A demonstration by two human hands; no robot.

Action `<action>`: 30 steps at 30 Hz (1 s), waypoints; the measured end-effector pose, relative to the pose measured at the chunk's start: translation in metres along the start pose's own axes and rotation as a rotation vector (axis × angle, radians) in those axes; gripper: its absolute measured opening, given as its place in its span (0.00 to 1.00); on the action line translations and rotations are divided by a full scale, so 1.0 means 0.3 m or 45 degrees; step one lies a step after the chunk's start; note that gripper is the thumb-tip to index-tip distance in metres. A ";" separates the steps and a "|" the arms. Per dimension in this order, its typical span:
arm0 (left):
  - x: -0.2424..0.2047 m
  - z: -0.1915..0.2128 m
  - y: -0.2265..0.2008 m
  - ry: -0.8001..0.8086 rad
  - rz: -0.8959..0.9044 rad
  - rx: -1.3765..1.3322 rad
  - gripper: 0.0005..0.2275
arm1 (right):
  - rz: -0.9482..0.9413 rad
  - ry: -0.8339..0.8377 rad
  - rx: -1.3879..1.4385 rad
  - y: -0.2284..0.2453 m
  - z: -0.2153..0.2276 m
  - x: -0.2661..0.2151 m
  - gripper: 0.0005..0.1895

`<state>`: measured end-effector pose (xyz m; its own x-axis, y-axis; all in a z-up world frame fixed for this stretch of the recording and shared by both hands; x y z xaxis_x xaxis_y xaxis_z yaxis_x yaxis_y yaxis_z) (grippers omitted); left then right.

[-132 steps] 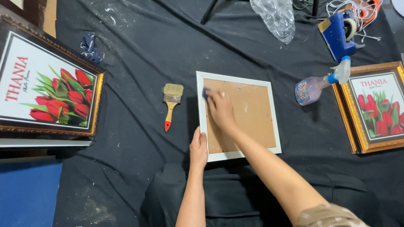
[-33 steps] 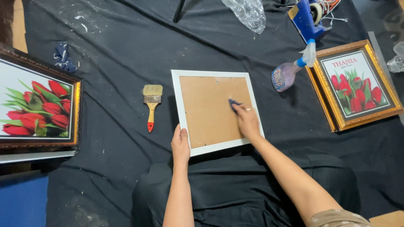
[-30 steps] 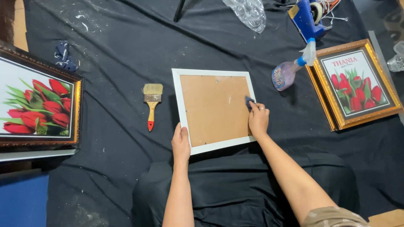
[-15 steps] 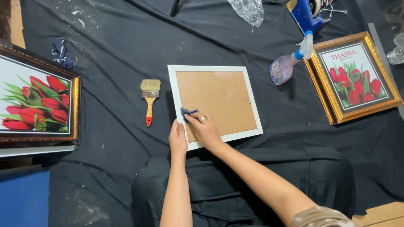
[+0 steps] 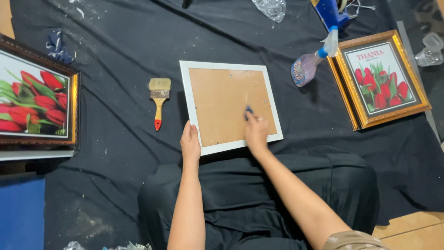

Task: Cleaning and dusting picture frames using a cloth and a brush in an art framing workshop.

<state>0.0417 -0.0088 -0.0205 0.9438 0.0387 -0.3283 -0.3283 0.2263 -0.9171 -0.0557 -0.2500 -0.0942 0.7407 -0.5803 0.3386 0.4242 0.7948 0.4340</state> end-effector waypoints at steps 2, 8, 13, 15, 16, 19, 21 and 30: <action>0.015 -0.005 0.024 -0.014 -0.012 0.009 0.23 | 0.087 0.032 0.125 0.196 0.026 -0.016 0.22; 0.010 -0.001 0.042 -0.044 -0.056 0.033 0.21 | 0.470 0.144 0.368 0.478 0.142 -0.053 0.21; 0.009 -0.011 0.051 -0.016 -0.023 -0.051 0.22 | 0.424 0.063 0.218 0.195 0.200 0.021 0.18; 0.008 -0.017 0.047 -0.009 -0.011 -0.070 0.22 | 0.185 -0.022 -0.114 -0.035 0.211 0.046 0.20; 0.004 -0.018 0.041 -0.006 -0.008 -0.074 0.22 | 0.186 -0.021 -0.120 -0.126 0.161 0.020 0.20; 0.008 -0.019 0.023 0.002 0.007 -0.090 0.24 | -0.188 -0.063 -0.227 -0.284 0.076 -0.029 0.19; 0.010 -0.017 0.026 0.020 0.033 -0.115 0.25 | 0.039 -0.016 0.032 -0.104 0.082 -0.034 0.18; -0.018 -0.011 -0.012 -0.010 0.025 -0.134 0.24 | 0.635 0.285 0.592 0.482 0.254 -0.077 0.15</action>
<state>0.0376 -0.0130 -0.0162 0.9373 0.0498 -0.3449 -0.3485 0.1221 -0.9293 -0.0511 -0.1354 0.0242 0.8987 -0.0773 0.4317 -0.2221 0.7686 0.5999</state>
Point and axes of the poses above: each hand's wrist, its own x-axis towards the middle knuckle, its own z-axis out of the back of the hand, y = z × x, the point moved 5 cm from there along x, towards the middle knuckle, and after that the axes turned 10 degrees about -y, right-handed, at the moved point
